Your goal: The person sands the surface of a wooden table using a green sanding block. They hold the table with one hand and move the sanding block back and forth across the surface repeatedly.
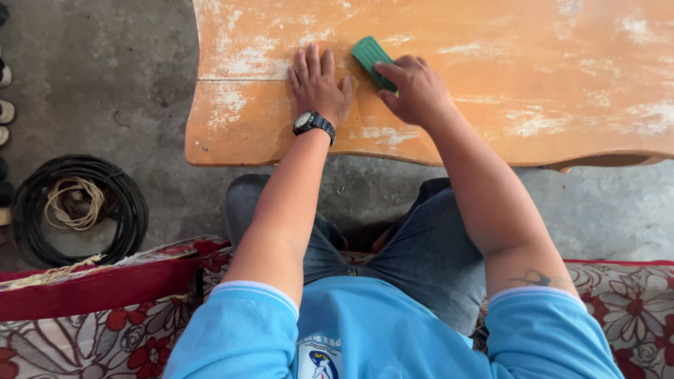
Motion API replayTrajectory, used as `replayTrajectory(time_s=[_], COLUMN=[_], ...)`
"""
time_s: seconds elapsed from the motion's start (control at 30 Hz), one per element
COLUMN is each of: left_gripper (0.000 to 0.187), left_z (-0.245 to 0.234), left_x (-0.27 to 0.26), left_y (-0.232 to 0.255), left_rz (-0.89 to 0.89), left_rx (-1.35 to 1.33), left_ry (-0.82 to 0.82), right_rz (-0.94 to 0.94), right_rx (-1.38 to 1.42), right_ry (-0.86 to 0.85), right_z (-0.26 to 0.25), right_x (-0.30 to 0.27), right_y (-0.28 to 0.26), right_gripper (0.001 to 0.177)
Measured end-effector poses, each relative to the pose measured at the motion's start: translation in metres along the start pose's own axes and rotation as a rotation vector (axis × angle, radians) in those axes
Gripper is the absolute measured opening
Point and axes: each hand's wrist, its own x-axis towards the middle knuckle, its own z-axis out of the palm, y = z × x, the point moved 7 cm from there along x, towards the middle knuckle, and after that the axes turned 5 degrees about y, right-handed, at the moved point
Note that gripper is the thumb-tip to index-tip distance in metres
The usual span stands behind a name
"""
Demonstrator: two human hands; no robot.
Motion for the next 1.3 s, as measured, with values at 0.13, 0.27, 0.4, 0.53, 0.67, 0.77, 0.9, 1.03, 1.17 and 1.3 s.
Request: replayTrajectory(time_s=[0.13, 0.27, 0.4, 0.53, 0.67, 0.77, 0.9, 1.03, 1.17, 1.3], left_gripper=[0.067, 0.068, 0.069, 0.069, 0.070, 0.071, 0.072, 0.070, 0.070, 0.071], left_z=[0.000, -0.002, -0.004, 0.000, 0.001, 0.000, -0.002, 0.001, 0.001, -0.001], left_x=[-0.001, -0.001, -0.001, 0.000, 0.000, 0.000, 0.000, 0.000, 0.001, 0.002], left_y=[-0.001, 0.001, 0.002, 0.000, 0.000, 0.001, 0.001, -0.001, -0.001, 0.001], left_rz=[0.026, 0.017, 0.010, 0.004, 0.015, 0.007, 0.001, -0.003, 0.009, 0.000], left_rx=[-0.030, -0.023, -0.023, -0.012, -0.020, -0.010, -0.021, -0.024, -0.030, -0.024], left_ry=[0.044, 0.034, 0.020, 0.014, 0.031, 0.013, 0.008, 0.013, 0.030, 0.014], right_rz=[0.292, 0.510, 0.235, 0.012, 0.443, 0.475, 0.159, 0.032, 0.449, 0.411], right_rx=[-0.094, -0.260, -0.116, -0.028, -0.149, -0.193, -0.021, -0.013, -0.233, -0.112], right_ry=[0.165, 0.323, 0.053, 0.097, 0.314, 0.348, 0.141, 0.040, 0.310, 0.230], right_z=[-0.024, -0.051, -0.009, -0.004, -0.044, -0.049, -0.012, 0.005, -0.037, -0.024], right_x=[0.015, 0.002, 0.011, 0.012, 0.007, -0.003, 0.001, 0.009, 0.008, 0.006], right_y=[0.067, 0.097, 0.032, 0.008, 0.103, 0.104, 0.028, 0.011, 0.094, 0.073], right_gripper=[0.043, 0.048, 0.042, 0.043, 0.035, 0.037, 0.045, 0.049, 0.039, 0.047])
